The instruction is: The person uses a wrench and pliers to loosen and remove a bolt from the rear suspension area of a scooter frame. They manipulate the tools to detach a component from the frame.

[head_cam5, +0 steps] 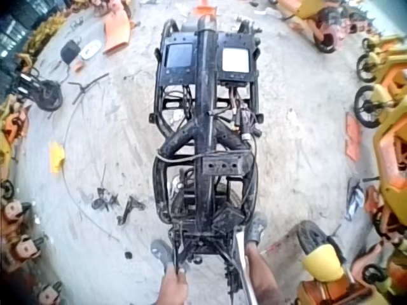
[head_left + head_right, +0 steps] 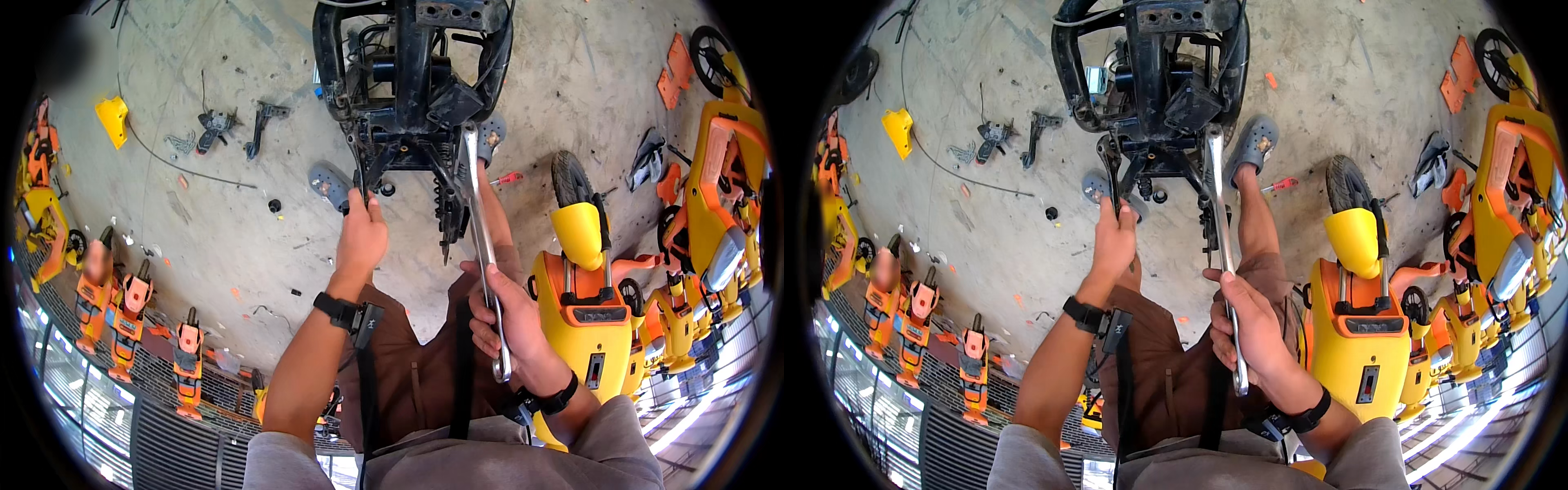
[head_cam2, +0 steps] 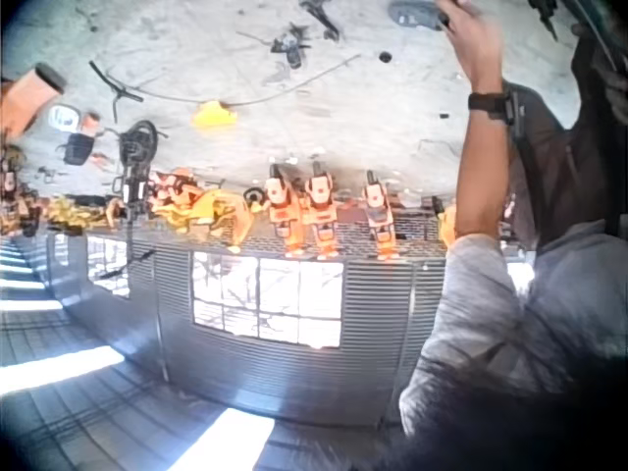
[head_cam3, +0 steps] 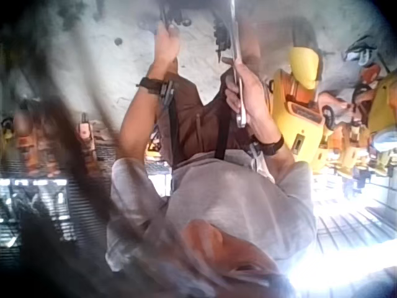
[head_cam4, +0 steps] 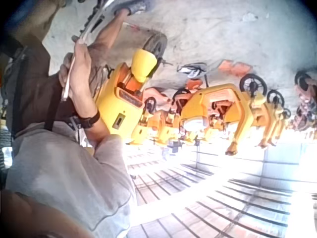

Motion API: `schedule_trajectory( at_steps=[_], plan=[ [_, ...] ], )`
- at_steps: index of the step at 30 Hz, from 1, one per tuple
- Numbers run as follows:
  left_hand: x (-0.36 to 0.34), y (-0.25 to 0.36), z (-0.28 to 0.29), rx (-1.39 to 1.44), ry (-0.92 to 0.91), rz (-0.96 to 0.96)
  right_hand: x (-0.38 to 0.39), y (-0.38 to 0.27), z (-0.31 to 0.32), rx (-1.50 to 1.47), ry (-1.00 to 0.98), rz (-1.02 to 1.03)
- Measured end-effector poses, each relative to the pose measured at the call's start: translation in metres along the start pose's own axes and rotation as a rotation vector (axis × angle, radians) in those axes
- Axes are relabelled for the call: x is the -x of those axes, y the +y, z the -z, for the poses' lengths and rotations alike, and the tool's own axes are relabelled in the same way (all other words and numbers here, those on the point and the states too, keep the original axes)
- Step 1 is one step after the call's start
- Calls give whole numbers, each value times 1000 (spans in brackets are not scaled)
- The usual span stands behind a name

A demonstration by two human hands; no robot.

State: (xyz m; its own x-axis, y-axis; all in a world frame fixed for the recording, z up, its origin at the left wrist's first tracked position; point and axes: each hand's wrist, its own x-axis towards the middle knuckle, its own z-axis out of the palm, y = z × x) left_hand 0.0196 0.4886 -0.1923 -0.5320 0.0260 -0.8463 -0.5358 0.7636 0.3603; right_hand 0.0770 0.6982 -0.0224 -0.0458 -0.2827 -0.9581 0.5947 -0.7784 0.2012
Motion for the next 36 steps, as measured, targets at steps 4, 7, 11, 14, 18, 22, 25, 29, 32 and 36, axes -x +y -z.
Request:
schedule_trajectory(
  at_steps=[4, 7, 11, 14, 18, 22, 25, 29, 32, 36],
  plan=[
    [2, -24, 10, 260, 164, -174, 0, -4, -2, 47, -4, -9],
    [20, 38, 59, 104, 7, -50, 0, -4, 2, 54, 12, -7],
    [18, 69, 101, -237, -66, -84, -2, -3, 2, 72, 14, -5],
    [9, 88, 118, -397, -150, -198, -3, -2, 3, 71, 7, 0],
    [-9, 126, 133, -414, -318, -69, -4, 0, 7, 64, -3, 8],
    [-18, 155, 139, -580, -426, -7, -5, 1, 10, 51, -11, 10],
    [-19, 173, 137, -686, -437, 80, -5, 0, 10, 48, -14, 8],
    [-28, 173, 136, -633, -478, 152, -5, 0, 9, 53, -14, 13],
    [-25, 169, 121, -698, -451, 130, -5, 2, 4, 50, -9, 13],
    [-11, 167, 104, -696, -408, 86, -6, 4, 2, 57, 11, 22]
  ],
)
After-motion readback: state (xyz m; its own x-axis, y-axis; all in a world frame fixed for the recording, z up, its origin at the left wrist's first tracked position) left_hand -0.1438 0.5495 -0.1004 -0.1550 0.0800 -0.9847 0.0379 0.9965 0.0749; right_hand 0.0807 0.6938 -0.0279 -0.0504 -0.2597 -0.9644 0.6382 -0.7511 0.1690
